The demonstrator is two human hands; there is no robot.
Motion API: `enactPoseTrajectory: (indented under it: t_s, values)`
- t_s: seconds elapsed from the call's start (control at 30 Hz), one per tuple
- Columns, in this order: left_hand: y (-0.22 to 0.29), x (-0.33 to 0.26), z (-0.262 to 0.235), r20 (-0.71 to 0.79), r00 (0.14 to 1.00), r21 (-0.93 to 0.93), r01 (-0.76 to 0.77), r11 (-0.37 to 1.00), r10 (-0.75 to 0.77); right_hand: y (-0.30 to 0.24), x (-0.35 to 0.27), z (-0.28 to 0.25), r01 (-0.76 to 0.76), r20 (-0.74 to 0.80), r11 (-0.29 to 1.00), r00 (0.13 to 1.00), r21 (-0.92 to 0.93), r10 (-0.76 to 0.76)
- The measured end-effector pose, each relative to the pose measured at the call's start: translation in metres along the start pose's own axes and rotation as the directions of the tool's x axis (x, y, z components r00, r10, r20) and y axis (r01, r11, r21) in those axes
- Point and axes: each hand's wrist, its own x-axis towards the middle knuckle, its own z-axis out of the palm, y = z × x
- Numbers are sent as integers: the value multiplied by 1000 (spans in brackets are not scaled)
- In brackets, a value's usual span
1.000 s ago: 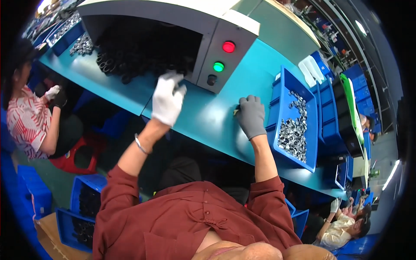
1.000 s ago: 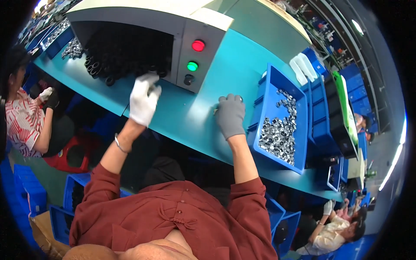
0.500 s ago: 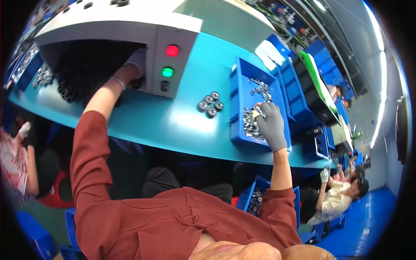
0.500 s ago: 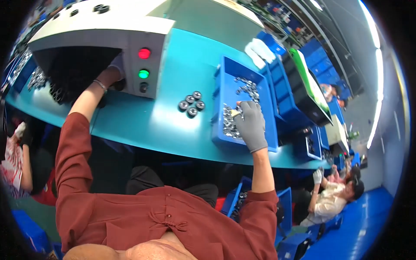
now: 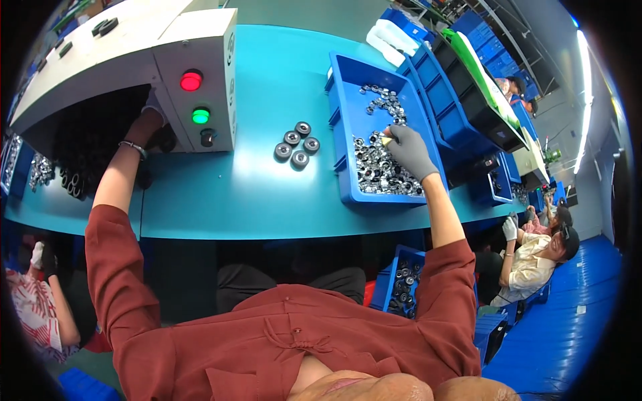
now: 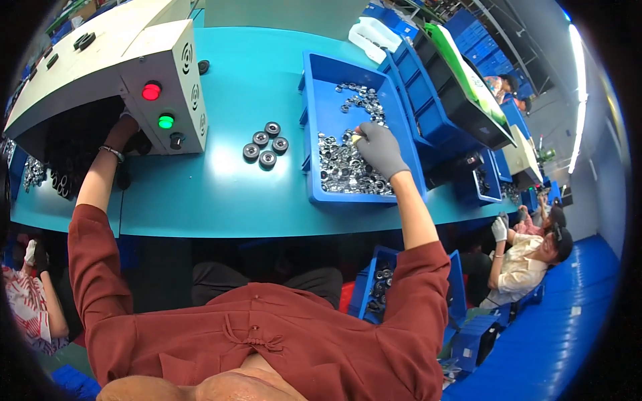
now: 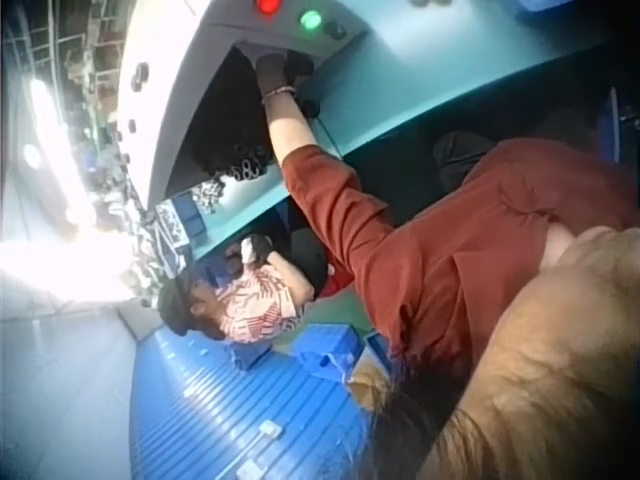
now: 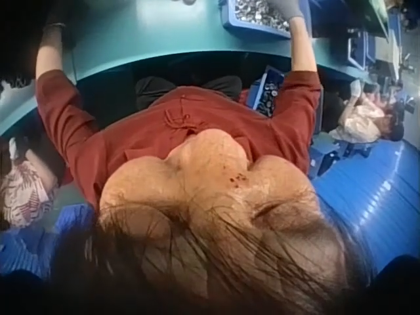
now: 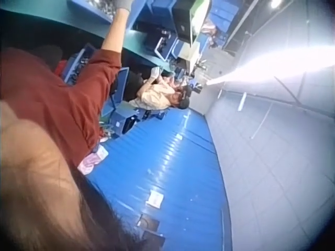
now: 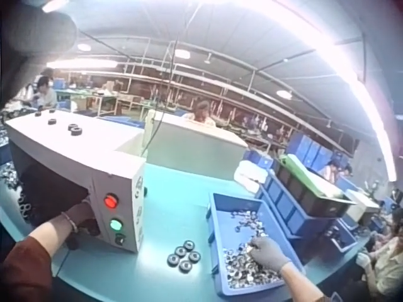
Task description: The recorder is assembling mechanical bearings by inserting components into circular housings on a factory line.
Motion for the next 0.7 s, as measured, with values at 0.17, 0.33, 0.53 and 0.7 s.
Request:
enactPoseTrajectory:
  t_s: [0.17, 0.33, 0.53, 0.7]
  values:
    - [10, -27, -31, -181, 973, -150, -172, 974, 144, -5, 29, 15, 162, 97, 960, 985, -230, -143]
    - [176, -75, -89, -230, 925, -274, 237, 932, -303, 9, 28, 25, 36, 182, 956, 983, -290, 18]
    - [233, -174, -102, -113, 873, -910, 102, 403, -474, 12, 40, 41, 120, 158, 973, 983, -198, -89]
    - [267, -219, -87, 12, 915, -998, -13, -60, -402, 22, 36, 41, 175, 118, 965, 981, -193, -154]
